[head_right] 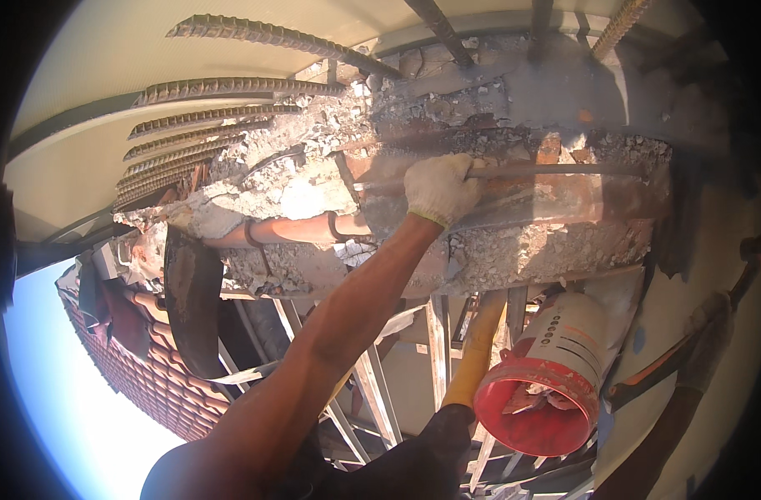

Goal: The person breaks apart a section of a brick and concrete structure using a hammer, picks up pieces of debris by hand, and places them into a red bucket.

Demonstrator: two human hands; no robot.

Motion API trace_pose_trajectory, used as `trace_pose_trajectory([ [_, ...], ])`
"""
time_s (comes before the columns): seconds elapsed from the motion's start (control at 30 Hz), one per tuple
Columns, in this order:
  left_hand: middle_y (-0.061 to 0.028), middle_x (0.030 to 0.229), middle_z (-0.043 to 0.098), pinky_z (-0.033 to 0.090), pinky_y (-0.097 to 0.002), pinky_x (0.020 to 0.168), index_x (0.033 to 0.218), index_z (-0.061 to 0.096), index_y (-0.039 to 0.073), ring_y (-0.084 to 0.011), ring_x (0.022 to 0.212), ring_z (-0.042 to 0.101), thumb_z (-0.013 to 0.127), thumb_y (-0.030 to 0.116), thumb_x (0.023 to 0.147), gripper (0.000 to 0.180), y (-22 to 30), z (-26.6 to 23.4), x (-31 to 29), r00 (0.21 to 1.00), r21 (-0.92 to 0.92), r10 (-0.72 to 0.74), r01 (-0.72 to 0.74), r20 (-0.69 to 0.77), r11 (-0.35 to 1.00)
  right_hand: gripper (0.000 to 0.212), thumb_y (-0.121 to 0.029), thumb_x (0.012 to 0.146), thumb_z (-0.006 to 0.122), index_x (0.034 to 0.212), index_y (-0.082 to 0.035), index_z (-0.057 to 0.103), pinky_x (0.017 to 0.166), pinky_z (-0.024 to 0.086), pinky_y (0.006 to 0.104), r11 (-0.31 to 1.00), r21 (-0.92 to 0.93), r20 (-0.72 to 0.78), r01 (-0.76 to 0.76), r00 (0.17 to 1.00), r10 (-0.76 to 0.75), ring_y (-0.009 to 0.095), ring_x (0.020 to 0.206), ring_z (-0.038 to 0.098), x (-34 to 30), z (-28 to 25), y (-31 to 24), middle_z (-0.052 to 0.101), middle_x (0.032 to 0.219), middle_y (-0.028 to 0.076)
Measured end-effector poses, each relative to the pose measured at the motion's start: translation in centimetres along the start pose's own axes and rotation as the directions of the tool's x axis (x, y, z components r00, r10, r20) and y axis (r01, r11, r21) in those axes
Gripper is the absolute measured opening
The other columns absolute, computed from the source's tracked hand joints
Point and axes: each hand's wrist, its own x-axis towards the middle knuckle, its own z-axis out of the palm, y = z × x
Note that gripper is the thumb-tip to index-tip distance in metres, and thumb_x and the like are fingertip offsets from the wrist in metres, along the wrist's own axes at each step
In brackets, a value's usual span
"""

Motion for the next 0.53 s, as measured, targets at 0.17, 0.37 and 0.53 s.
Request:
trace_pose_trajectory([
  [0.17,-0.0115,0.095,0.081,0.061,-0.0494,0.082,0.105,0.084,0.023,-0.0363,0.091,0.079,0.071,0.04,0.092,0.024,-0.4,1.0,0.0,1.0,0.034,0.009,-0.009,-0.023,0.999,0.014,-0.023,0.107,0.065,0.112,-0.011,0.06,0.04,0.04,0.0269,0.985,-0.157,0.275,-0.076,0.954,0.118,0.008,0.047,0.046,-5.0,9.3,2.5,0.046,0.069,-0.006],
  [0.37,-0.0099,0.099,0.081,0.059,-0.0481,0.089,0.107,0.084,0.026,-0.0357,0.097,0.077,0.068,0.035,0.089,0.026,0.0,0.5,0.0,1.0,0.031,-0.011,0.01,0.017,0.999,0.009,-0.02,0.107,0.062,0.108,-0.013,0.056,0.042,0.041,0.0285,0.984,-0.143,0.301,-0.102,0.943,0.142,0.007,0.048,0.042,2.2,-2.0,2.9,0.043,0.072,-0.006],
  [0.53,-0.0099,0.1,0.082,0.06,-0.0459,0.091,0.112,0.085,0.027,-0.0339,0.098,0.078,0.071,0.039,0.087,0.032,0.4,-0.1,-0.1,0.996,0.028,-0.051,0.049,0.077,0.998,0.013,-0.021,0.108,0.063,0.103,-0.016,0.052,0.052,0.042,0.0268,0.978,0.138,0.032,0.158,0.986,-0.164,0.005,0.056,0.04,1.8,3.7,1.6,0.039,0.073,-0.008],
])
